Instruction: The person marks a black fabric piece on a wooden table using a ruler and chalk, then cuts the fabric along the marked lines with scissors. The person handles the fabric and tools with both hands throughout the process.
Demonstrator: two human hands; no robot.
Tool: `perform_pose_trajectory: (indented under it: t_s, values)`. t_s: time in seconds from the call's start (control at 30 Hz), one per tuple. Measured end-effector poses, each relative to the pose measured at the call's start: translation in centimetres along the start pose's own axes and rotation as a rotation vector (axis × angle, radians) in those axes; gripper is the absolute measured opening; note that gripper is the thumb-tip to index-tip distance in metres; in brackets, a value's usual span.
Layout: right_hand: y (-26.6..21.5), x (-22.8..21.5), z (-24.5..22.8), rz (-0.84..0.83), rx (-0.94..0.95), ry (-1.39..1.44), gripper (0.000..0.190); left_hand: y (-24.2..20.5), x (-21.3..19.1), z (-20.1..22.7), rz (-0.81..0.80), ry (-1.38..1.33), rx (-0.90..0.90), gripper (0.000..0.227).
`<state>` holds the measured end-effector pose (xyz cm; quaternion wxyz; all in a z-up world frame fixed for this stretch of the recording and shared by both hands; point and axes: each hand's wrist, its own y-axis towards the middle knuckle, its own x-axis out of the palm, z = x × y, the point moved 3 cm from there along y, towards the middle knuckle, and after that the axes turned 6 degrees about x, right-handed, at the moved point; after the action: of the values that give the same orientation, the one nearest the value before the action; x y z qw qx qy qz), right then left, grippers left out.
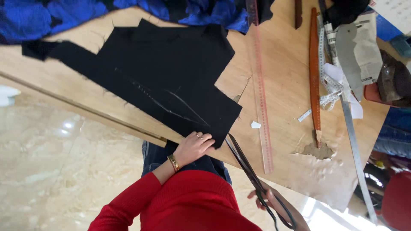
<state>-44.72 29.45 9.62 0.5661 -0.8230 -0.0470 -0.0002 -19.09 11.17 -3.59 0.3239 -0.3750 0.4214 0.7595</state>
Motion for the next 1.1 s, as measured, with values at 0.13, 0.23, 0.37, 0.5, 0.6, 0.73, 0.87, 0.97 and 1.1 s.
perform_pose_trajectory:
  t_s: [0.13,0.23,0.37,0.5,0.6,0.73,0.87,0.97,1.1]
  values:
    - [3.9,-1.0,-0.9,-0.125,-0.122,-0.166,0.103,-0.7,-0.3,0.0,0.132,0.112,0.001,0.011]
    - [5.1,-1.1,-2.3,-0.188,-0.276,-0.275,0.09,-1.0,0.2,0.1,0.166,0.102,0.064,0.023]
    - [6.3,-1.1,-3.4,-0.082,-0.221,-0.426,0.094,-1.0,0.2,0.1,0.22,0.133,0.107,0.027]
    - [6.8,-1.0,-4.0,-0.017,-0.196,-0.493,0.073,-1.2,0.2,0.1,0.259,0.125,0.128,0.024]
    - [8.0,-1.6,-2.9,-0.027,-0.251,-0.397,0.089,-1.1,-0.1,0.1,0.264,0.118,0.118,0.02]
    - [7.2,-1.0,-4.1,0.054,-0.088,-0.389,0.082,-1.2,0.3,0.1,0.287,0.119,0.116,0.024]
    - [6.4,-0.6,-5.3,0.111,-0.017,-0.463,0.073,-1.2,0.3,0.1,0.268,0.112,0.122,0.023]
    - [6.6,-0.4,-5.9,0.095,-0.014,-0.478,0.069,-1.2,0.2,0.1,0.26,0.112,0.126,0.022]
    - [5.4,2.7,-10.5,0.062,-0.069,-0.529,0.089,-1.2,0.2,0.1,0.272,0.115,0.14,0.022]
